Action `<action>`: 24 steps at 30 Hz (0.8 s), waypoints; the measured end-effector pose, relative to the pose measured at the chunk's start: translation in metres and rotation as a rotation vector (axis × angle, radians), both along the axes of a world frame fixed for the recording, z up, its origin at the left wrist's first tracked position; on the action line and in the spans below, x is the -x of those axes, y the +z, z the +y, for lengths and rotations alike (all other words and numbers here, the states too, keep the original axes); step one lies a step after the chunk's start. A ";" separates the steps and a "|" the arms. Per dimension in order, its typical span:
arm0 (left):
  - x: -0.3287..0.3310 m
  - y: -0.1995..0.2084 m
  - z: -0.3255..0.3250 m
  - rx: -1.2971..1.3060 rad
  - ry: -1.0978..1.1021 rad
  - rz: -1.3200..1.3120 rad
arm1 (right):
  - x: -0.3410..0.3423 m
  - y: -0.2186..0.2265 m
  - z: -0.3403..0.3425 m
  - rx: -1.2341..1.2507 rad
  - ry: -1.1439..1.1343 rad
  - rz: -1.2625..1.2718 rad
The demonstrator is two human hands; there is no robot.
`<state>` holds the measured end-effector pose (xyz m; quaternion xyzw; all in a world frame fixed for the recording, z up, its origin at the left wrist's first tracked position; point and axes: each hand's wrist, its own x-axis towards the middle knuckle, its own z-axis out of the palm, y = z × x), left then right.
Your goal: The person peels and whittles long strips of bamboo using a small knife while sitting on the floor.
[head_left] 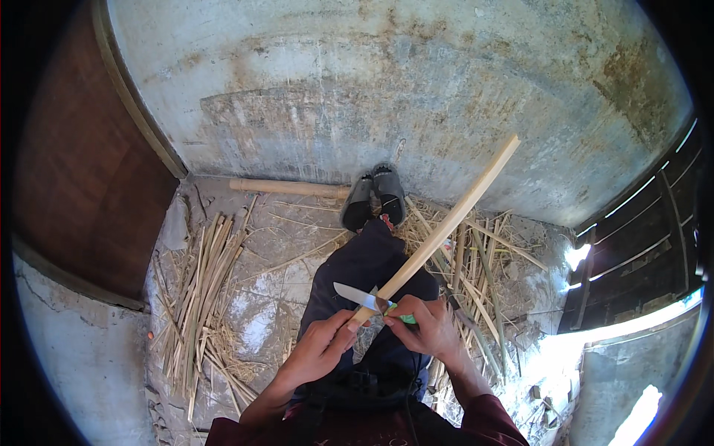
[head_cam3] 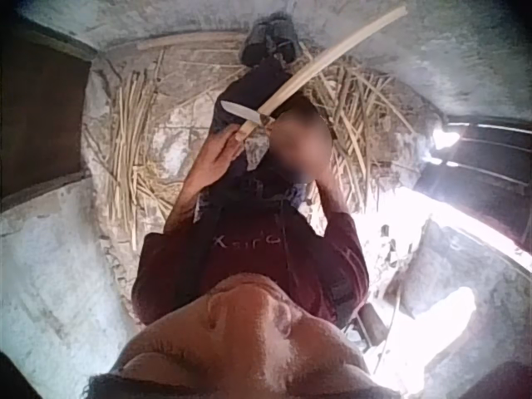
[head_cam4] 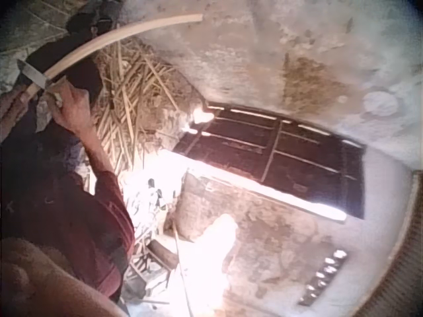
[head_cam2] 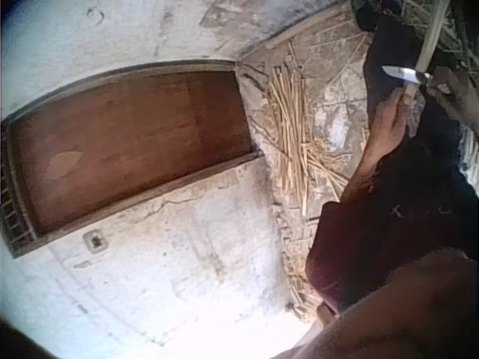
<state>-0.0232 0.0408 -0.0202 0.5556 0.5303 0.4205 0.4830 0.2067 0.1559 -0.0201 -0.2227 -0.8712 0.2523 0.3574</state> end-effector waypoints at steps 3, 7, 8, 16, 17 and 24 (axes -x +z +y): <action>0.001 -0.001 0.000 0.000 -0.010 -0.004 | 0.002 -0.002 -0.003 0.023 0.007 0.036; -0.003 0.001 0.001 -0.015 0.017 -0.030 | 0.004 -0.002 -0.004 0.009 0.044 0.060; -0.003 0.001 0.001 -0.014 0.016 -0.031 | 0.005 -0.001 -0.005 0.000 0.060 0.059; 0.000 -0.001 -0.001 0.024 0.014 0.000 | 0.001 -0.001 0.000 -0.117 -0.063 0.054; 0.001 -0.002 -0.002 0.025 0.018 0.001 | 0.001 -0.002 0.000 -0.076 -0.097 0.059; -0.004 -0.004 0.001 -0.038 0.059 0.015 | 0.008 -0.008 -0.015 -0.055 0.032 0.024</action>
